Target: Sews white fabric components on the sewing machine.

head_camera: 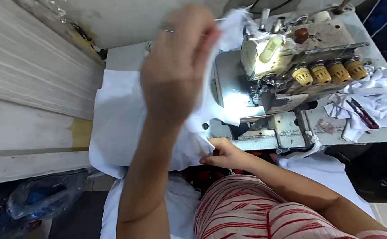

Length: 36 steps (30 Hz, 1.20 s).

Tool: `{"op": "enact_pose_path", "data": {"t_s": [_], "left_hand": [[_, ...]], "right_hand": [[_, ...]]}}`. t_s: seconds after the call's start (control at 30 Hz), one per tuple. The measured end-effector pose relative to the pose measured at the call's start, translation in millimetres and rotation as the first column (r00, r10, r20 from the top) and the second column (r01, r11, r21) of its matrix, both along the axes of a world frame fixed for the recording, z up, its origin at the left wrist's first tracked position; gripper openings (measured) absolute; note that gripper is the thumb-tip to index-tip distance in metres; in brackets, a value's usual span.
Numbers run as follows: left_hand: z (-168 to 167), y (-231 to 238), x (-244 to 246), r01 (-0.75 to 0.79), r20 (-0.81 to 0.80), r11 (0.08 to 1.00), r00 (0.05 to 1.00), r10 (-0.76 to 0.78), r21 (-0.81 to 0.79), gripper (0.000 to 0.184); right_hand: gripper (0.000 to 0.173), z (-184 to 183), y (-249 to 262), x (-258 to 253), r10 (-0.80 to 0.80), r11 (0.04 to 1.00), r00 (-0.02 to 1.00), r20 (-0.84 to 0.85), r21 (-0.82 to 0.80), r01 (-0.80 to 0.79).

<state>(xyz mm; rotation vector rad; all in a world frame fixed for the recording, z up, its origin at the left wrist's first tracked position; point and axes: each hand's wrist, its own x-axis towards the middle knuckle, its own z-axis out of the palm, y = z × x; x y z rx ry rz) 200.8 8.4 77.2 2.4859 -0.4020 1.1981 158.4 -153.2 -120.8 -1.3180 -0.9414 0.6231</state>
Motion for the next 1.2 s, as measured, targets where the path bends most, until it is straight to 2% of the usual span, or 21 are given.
{"op": "enact_pose_path", "data": {"t_s": [0.07,0.1,0.2,0.27,0.3,0.37,0.43,0.5,0.53,0.6,0.63,0.67,0.73,0.8,0.87,0.9,0.97,1.07,1.1,1.2], "left_hand": [[-2.0,52.1,-13.7,-0.146,-0.001,0.989,0.989,0.146,0.019,0.027],[-8.9,77.6,-24.7,-0.239,-0.055,0.971,0.970,0.238,0.003,0.029],[-53.1,139.6,-57.9,-0.517,-0.338,0.850,0.822,0.459,-0.101,0.035],[-92.2,160.2,-78.9,-0.642,-0.589,0.755,0.664,0.461,-0.133,0.038],[-108.0,163.5,-89.0,-0.659,-0.692,0.739,0.600,0.401,-0.142,0.043],[-132.6,149.2,-104.5,-0.640,-0.745,0.754,0.573,0.341,-0.148,0.048],[-147.1,120.1,-115.9,-0.539,-0.688,0.827,0.661,0.298,-0.160,0.038],[-156.2,92.5,-125.8,-0.351,-0.623,0.914,0.767,0.155,-0.204,0.029],[-160.1,81.4,-129.9,-0.264,-0.632,0.942,0.771,0.076,-0.209,0.033],[-160.8,63.9,-136.5,-0.197,-0.747,0.966,0.665,0.007,-0.167,0.040],[-159.2,58.3,-138.6,-0.190,-0.790,0.972,0.613,0.008,-0.137,0.035],[-158.6,54.9,-140.6,-0.175,-0.791,0.976,0.611,0.007,-0.127,0.026],[-155.8,52.7,-144.9,-0.123,-0.724,0.981,0.690,-0.024,-0.150,0.015],[-151.5,53.3,-149.4,-0.070,-0.649,0.975,0.756,-0.084,-0.209,0.015],[-148.6,57.0,-153.8,-0.043,-0.635,0.965,0.760,-0.136,-0.259,0.014],[-148.2,59.7,-155.8,-0.041,-0.647,0.962,0.748,-0.150,-0.271,0.014],[-147.3,66.5,-159.3,-0.052,-0.691,0.960,0.705,-0.159,-0.275,0.011],[-143.6,76.5,-159.7,-0.085,-0.784,0.956,0.595,-0.178,-0.281,0.011],[-140.9,78.5,-157.1,-0.100,-0.819,0.953,0.542,-0.190,-0.287,0.014],[-128.8,82.5,-138.7,-0.147,-0.926,0.946,0.292,-0.239,-0.290,0.026]], "right_hand": [[0.025,-2.9,-5.5,1.1,0.013,1.000,0.999,-0.039,0.008,-0.012],[0.026,-5.0,-11.1,3.8,0.007,1.000,0.999,-0.044,-0.022,-0.008],[0.023,-13.6,-27.2,15.2,0.011,0.992,0.997,-0.073,-0.121,-0.020],[0.020,-18.3,-34.0,17.4,-0.003,0.986,0.997,-0.083,-0.166,-0.011],[0.021,-19.9,-34.7,17.6,-0.023,0.982,0.998,-0.061,-0.189,0.011],[0.025,-22.4,-31.5,18.3,-0.051,0.979,0.998,-0.030,-0.200,0.044],[0.024,-20.7,-24.7,19.1,-0.047,0.985,0.989,-0.143,-0.171,0.022],[0.017,-15.2,-16.2,19.5,-0.056,0.989,0.943,-0.329,-0.148,0.007],[0.015,-12.7,-12.9,19.3,-0.044,0.991,0.905,-0.423,-0.131,-0.013],[0.015,-8.9,-8.2,18.5,0.043,0.994,0.819,-0.573,-0.056,-0.091],[0.018,-8.3,-5.6,17.5,0.100,0.989,0.778,-0.621,-0.022,-0.145],[0.025,-7.9,-1.8,15.6,0.144,0.980,0.736,-0.661,-0.008,-0.199],[0.031,-3.9,9.8,9.8,0.167,0.958,0.633,-0.756,-0.026,-0.284],[0.030,0.1,23.8,3.9,0.148,0.935,0.500,-0.853,-0.045,-0.353],[0.025,0.9,33.0,1.6,0.214,0.900,0.444,-0.870,-0.002,-0.437],[0.019,2.4,35.0,2.4,0.245,0.884,0.455,-0.856,0.005,-0.468],[0.008,7.8,33.7,8.4,0.277,0.873,0.545,-0.792,-0.029,-0.486],[0.005,14.2,20.2,26.1,0.288,0.884,0.684,-0.671,-0.089,-0.459],[0.008,16.1,15.2,31.6,0.275,0.892,0.717,-0.640,-0.108,-0.438],[0.021,23.0,1.6,42.4,0.218,0.920,0.819,-0.531,-0.167,-0.354]]}}
